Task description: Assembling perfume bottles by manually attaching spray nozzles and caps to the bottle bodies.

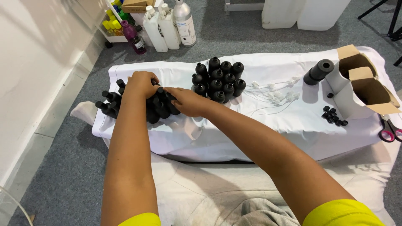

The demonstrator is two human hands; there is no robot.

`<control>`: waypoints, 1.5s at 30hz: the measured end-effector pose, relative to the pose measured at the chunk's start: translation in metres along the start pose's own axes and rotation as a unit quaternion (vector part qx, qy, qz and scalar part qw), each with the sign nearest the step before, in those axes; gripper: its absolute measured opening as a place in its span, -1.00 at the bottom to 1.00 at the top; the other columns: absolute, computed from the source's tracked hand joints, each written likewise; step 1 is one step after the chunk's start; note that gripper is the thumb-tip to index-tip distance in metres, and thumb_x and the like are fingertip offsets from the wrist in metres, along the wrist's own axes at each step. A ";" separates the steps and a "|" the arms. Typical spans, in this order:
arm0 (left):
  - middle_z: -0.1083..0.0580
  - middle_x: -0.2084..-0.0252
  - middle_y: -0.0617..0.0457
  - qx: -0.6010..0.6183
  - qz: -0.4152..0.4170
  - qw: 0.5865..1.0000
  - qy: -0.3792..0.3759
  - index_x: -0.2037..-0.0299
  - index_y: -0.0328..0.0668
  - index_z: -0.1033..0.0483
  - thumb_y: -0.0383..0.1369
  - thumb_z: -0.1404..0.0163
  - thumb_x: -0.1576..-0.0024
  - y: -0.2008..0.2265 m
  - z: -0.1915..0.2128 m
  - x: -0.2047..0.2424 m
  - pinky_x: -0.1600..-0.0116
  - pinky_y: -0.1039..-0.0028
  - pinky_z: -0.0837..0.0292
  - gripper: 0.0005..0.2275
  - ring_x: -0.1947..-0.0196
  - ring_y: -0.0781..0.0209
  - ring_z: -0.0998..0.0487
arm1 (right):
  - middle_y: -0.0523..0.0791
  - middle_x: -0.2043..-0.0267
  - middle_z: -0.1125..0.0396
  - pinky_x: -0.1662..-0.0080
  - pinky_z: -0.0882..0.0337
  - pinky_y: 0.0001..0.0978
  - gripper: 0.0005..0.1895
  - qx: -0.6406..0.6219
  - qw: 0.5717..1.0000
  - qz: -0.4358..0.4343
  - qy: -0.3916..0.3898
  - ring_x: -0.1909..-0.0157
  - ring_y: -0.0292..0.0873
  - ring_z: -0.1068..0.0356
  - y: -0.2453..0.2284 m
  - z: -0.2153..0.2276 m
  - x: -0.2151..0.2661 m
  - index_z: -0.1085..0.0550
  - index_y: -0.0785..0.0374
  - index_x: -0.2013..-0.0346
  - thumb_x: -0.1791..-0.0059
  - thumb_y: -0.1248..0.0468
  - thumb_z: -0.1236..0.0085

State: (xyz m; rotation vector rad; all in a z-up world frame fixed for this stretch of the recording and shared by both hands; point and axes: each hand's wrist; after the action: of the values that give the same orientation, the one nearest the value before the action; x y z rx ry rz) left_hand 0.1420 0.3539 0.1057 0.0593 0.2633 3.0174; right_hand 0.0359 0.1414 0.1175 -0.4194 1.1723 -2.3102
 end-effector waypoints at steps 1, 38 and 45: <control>-0.64 0.17 -0.01 0.000 0.000 1.000 0.000 0.13 0.03 -0.69 -0.39 -0.19 -0.12 -0.002 -0.002 -0.001 -0.43 -0.21 -0.02 -0.86 -0.10 -0.13 -0.58 | 0.19 -0.46 -0.07 -0.32 -0.32 0.06 -0.42 0.000 1.000 0.000 -0.001 -0.46 0.22 -0.15 -0.001 0.000 0.000 -0.06 0.19 -0.51 -0.17 0.25 0.21; -0.58 -0.08 -0.06 0.017 -0.030 0.999 -0.007 -0.10 -0.02 -0.62 -0.29 -0.02 -0.22 0.019 0.043 0.025 -0.38 -0.12 -0.20 -0.73 -0.21 -0.14 -0.50 | 0.23 -0.40 -0.17 -0.31 -0.32 0.11 -0.45 0.006 0.998 0.050 0.028 -0.41 0.28 -0.20 0.005 0.005 0.002 -0.09 0.31 -0.48 -0.16 0.34 0.27; -0.59 -0.01 -0.15 0.041 -0.149 0.985 0.082 -0.02 -0.12 -0.66 -0.35 -0.06 -0.21 0.038 0.053 0.025 -0.27 -0.04 -0.31 -0.78 -0.12 -0.23 -0.54 | 0.20 -0.29 -0.30 -0.25 -0.37 0.11 -0.48 0.031 0.985 0.115 0.122 -0.30 0.26 -0.33 -0.010 0.030 0.024 -0.23 0.27 -0.41 -0.12 0.36 0.15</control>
State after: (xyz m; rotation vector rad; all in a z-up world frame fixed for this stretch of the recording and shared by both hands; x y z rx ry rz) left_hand 0.1160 0.3281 0.1649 -0.2032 0.3742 2.7145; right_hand 0.0281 0.1133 0.1443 0.0249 1.1877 -2.2306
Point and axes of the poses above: each hand's wrist, its own x-axis away from the middle knuckle, its own z-axis out of the back of the hand, y = z × x
